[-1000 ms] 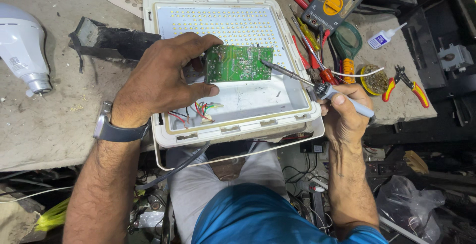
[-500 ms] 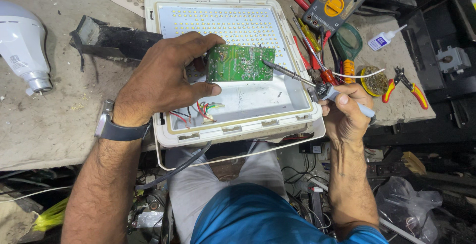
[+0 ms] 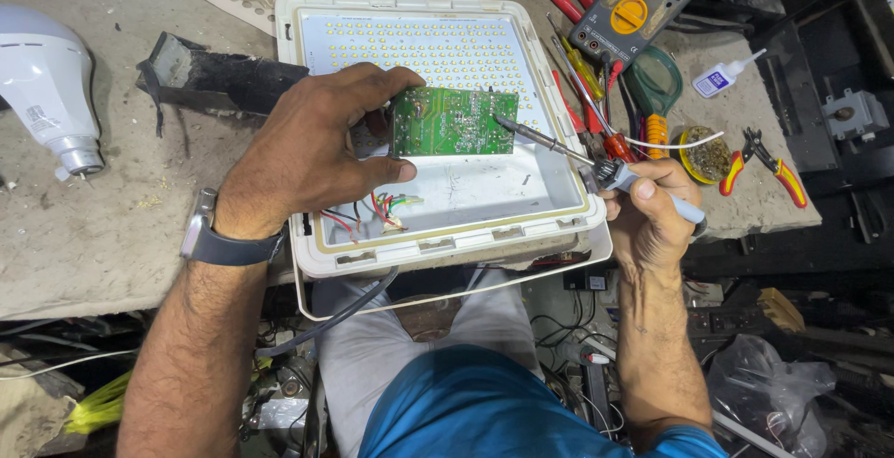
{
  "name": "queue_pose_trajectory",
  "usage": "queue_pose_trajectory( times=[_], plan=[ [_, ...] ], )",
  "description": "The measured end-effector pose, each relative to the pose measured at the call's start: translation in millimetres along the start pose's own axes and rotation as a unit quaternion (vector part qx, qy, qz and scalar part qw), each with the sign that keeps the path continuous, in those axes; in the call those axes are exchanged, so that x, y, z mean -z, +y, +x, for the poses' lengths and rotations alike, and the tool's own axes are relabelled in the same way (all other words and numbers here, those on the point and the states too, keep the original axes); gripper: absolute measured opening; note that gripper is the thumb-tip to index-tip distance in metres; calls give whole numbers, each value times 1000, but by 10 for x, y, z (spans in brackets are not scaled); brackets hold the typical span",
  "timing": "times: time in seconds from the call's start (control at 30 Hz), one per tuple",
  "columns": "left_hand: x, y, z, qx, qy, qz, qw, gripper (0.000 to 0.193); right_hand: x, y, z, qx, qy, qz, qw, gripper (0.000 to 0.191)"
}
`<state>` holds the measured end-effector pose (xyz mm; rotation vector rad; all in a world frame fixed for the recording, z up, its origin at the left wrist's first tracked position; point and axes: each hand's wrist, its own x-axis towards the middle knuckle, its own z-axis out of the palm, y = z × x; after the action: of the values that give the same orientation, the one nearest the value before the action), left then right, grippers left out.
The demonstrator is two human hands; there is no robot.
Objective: The person holds a green circuit board and places it into a white LED panel housing. They connect wires to the board, then use a soldering iron to solder components on the board. Finally, they wrap red electrical tape around the connected wires.
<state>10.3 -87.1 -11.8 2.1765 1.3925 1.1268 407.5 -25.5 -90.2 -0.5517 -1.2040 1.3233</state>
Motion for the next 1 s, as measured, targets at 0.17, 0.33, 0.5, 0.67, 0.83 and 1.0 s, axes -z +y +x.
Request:
queue_pose_trajectory(
  times=[0.17,0.33,0.5,0.67,0.83,1.0],
  plan=[
    [12,14,-5,-14,8,1,1000,77,-33,29,-8,13,17,26,999,27],
    [21,23,-10,-5,2,-16,1000,76,-47,21,-11,7,29,12,999,26],
    [23,24,1,-6,-1,-14,1000,76,-50,18,2,-1,28,11,1000,25],
    [26,26,-5,-7,-2,-14,1000,76,-26,21,8,0,20,-1,1000,25],
    [18,25,-6,-16,0,-27,999,75,-8,20,15,-5,20,9,1000,23],
    [7,26,2,-20,3,-19,1000,76,4,17,16,-6,21,11,1000,22]
  ],
)
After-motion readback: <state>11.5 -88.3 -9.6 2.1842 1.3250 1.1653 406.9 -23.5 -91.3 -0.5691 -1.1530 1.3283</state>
